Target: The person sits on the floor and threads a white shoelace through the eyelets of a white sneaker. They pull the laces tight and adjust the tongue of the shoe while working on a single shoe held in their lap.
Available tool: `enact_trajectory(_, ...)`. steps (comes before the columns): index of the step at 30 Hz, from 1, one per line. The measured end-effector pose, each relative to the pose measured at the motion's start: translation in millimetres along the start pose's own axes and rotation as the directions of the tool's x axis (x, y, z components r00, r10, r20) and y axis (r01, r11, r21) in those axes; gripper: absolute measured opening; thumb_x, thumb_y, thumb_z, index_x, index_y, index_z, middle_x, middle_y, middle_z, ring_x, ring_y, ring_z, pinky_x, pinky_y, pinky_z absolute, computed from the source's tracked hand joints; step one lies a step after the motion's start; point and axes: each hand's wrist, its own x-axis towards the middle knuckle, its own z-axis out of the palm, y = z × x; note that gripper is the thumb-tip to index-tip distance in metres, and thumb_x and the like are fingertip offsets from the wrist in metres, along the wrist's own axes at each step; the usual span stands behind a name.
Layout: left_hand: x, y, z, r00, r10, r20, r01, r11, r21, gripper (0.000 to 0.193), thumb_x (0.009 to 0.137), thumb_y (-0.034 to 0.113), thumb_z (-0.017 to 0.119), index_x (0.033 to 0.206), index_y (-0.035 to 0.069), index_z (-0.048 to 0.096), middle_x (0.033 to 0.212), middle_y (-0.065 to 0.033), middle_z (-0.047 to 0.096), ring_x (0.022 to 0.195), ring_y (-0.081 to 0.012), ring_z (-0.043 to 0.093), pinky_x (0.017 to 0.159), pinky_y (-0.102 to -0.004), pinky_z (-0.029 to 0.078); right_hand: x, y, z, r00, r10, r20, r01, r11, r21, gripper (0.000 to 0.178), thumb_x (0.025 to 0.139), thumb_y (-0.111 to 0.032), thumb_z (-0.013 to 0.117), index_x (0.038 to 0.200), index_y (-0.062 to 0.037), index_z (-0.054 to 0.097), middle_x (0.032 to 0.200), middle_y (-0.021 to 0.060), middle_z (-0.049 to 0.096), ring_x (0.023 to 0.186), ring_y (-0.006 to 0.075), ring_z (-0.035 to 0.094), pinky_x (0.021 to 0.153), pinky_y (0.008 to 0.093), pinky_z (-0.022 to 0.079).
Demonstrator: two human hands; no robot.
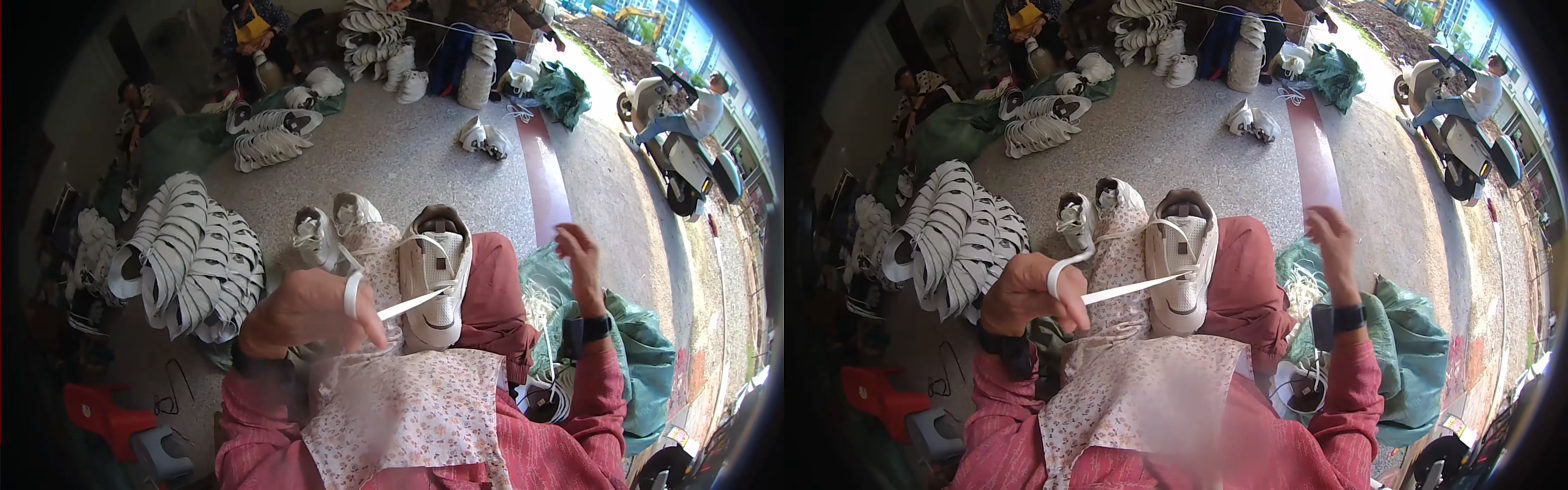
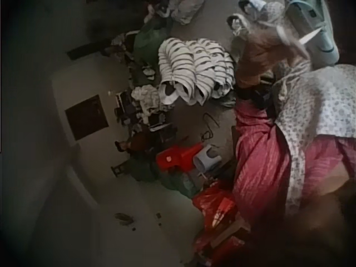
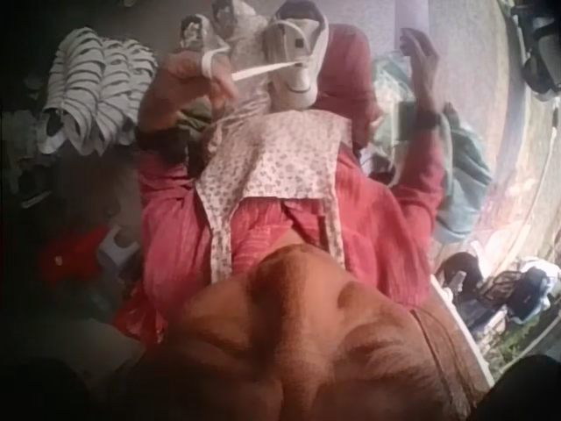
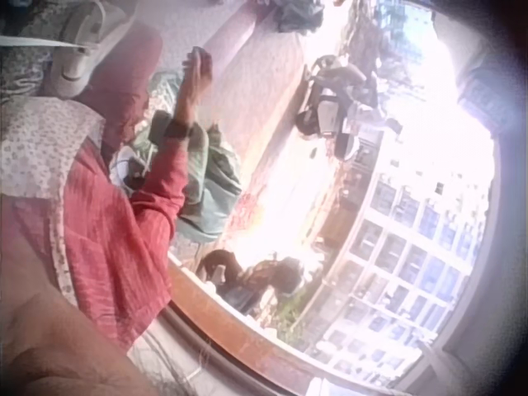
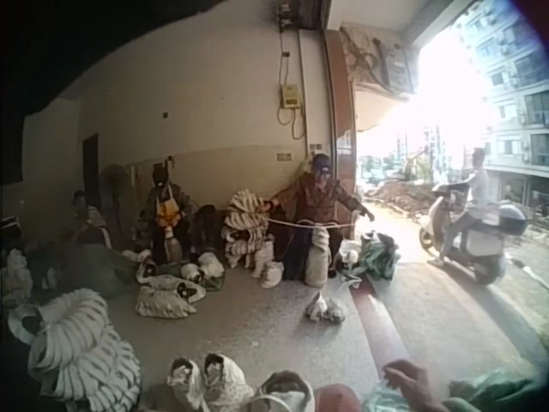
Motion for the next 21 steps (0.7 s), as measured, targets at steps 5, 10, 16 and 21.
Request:
enact_trajectory(5,-14.7,10.7,-31.1,0.983,0.144,-0.116,-0.147,0.989,-0.019,0.025,0.100,0.020,0.061,0.096,-0.005,0.065,0.072,-0.0074,0.065,0.056,-0.0120,0.059,0.045,-0.0234,0.045,-29.7,-47.0,99.2,0.803,-0.313,0.506,0.496,0.823,-0.278,0.015,0.094,-0.016,0.068,0.100,-0.0024,0.070,0.093,0.0050,0.064,0.077,0.0151,0.061,0.067,0.0273,0.046)
enact_trajectory(10,-85.5,19.9,-110.2,0.723,0.169,-0.669,-0.433,0.867,-0.248,0.018,0.105,0.019,0.051,0.103,0.002,0.055,0.065,-0.0002,0.044,0.053,-0.0113,0.047,0.043,-0.0273,0.040,-37.8,-49.5,158.2,0.652,-0.401,0.643,0.758,0.308,-0.575,0.015,0.089,-0.020,0.066,0.087,-0.0046,0.067,0.096,0.0098,0.057,0.089,0.0248,0.058,0.077,0.0370,0.045)
enact_trajectory(16,-182.7,-6.6,-186.2,0.646,0.077,-0.760,-0.484,0.811,-0.329,0.020,0.105,0.019,0.050,0.113,0.002,0.056,0.076,-0.0028,0.046,0.067,-0.0130,0.045,0.058,-0.0262,0.039,-34.8,-48.4,160.8,0.603,-0.480,0.637,0.777,0.536,-0.331,0.007,0.086,-0.009,0.059,0.089,-0.0042,0.064,0.088,0.0097,0.061,0.093,0.0244,0.063,0.082,0.0392,0.049)
enact_trajectory(21,-215.4,-40.0,-196.4,0.506,-0.027,-0.862,-0.426,0.861,-0.277,0.020,0.105,0.025,0.052,0.113,0.009,0.060,0.095,-0.0025,0.055,0.082,-0.0138,0.052,0.066,-0.0280,0.043,-31.4,-72.5,122.0,0.801,-0.002,0.598,-0.192,0.947,0.260,0.013,0.095,-0.013,0.057,0.103,-0.0027,0.060,0.087,0.0036,0.064,0.087,0.0166,0.064,0.074,0.0343,0.052)
